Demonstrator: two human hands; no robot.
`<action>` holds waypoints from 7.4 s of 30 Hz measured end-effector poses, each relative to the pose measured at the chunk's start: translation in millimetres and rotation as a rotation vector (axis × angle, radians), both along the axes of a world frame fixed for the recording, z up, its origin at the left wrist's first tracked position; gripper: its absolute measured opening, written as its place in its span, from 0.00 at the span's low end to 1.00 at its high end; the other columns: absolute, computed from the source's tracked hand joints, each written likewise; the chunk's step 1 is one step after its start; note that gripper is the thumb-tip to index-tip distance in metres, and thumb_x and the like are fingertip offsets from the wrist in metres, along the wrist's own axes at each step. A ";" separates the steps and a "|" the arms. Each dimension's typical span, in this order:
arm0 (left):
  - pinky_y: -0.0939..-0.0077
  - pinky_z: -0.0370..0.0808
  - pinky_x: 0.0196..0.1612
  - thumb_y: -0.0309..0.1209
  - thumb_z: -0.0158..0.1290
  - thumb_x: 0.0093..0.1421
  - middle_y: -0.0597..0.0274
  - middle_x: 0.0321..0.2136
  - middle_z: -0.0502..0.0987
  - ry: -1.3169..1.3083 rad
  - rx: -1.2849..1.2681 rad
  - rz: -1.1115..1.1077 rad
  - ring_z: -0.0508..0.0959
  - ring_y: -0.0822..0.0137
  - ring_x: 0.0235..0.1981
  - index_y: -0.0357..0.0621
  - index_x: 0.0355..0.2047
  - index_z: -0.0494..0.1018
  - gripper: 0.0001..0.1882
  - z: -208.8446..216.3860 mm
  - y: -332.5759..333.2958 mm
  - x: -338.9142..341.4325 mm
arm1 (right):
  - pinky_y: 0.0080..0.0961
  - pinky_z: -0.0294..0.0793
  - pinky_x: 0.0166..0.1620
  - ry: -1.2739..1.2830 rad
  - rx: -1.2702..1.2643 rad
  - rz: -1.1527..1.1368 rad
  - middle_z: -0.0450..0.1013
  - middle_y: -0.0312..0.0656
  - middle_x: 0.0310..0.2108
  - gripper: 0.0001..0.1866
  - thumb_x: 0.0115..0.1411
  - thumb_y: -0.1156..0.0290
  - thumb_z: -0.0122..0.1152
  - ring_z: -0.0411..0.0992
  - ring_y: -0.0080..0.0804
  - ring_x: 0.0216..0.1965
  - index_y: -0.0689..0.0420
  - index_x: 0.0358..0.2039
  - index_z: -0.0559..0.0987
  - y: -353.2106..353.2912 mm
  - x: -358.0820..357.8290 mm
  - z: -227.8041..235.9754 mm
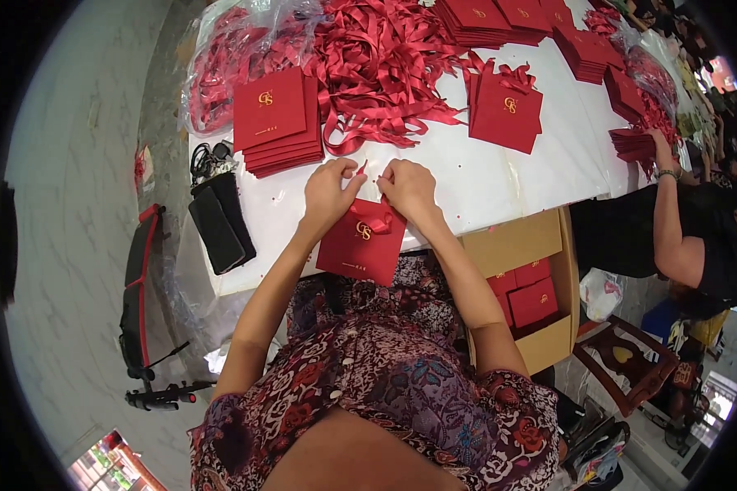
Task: Tying red ribbons onto red gift boxes at a packing station.
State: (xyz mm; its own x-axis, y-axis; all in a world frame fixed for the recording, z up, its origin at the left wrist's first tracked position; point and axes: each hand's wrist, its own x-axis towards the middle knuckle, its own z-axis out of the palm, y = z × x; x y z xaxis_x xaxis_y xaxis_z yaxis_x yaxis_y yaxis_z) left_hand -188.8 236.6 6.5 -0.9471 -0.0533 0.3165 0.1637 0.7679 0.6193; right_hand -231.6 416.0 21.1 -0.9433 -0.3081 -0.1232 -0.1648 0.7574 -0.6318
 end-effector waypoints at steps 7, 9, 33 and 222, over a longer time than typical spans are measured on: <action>0.70 0.74 0.32 0.33 0.61 0.54 0.59 0.22 0.81 -0.235 0.311 0.112 0.81 0.62 0.26 0.41 0.31 0.79 0.08 1.1 10.8 -9.1 | 0.19 0.72 0.28 -0.254 -0.627 -0.126 0.77 0.37 0.23 0.08 0.59 0.69 0.64 0.74 0.21 0.23 0.62 0.32 0.79 -0.3 -1.0 -16.0; 0.78 0.73 0.31 0.31 0.60 0.56 0.64 0.23 0.81 -0.297 0.492 0.061 0.77 0.74 0.24 0.39 0.33 0.80 0.08 5.0 12.5 -7.9 | 0.17 0.70 0.27 -0.290 -0.711 -0.112 0.76 0.36 0.23 0.08 0.60 0.70 0.63 0.72 0.18 0.23 0.63 0.33 0.79 -2.7 -3.1 -18.8; 0.72 0.69 0.56 0.31 0.64 0.55 0.61 0.49 0.75 -0.389 1.474 -0.251 0.73 0.71 0.51 0.38 0.58 0.66 0.31 30.2 -15.7 73.2 | 0.17 0.74 0.31 -0.320 -1.214 -0.515 0.74 0.37 0.28 0.09 0.68 0.68 0.55 0.73 0.20 0.26 0.62 0.40 0.73 3.2 -0.4 -9.7; 0.59 0.74 0.35 0.23 0.54 0.53 0.57 0.27 0.79 -0.119 0.211 -0.034 0.75 0.52 0.31 0.43 0.33 0.73 0.06 27.7 -14.5 44.8 | 0.38 0.72 0.30 0.379 -0.206 0.025 0.74 0.45 0.24 0.08 0.51 0.71 0.65 0.74 0.44 0.26 0.60 0.26 0.76 -43.3 66.9 9.0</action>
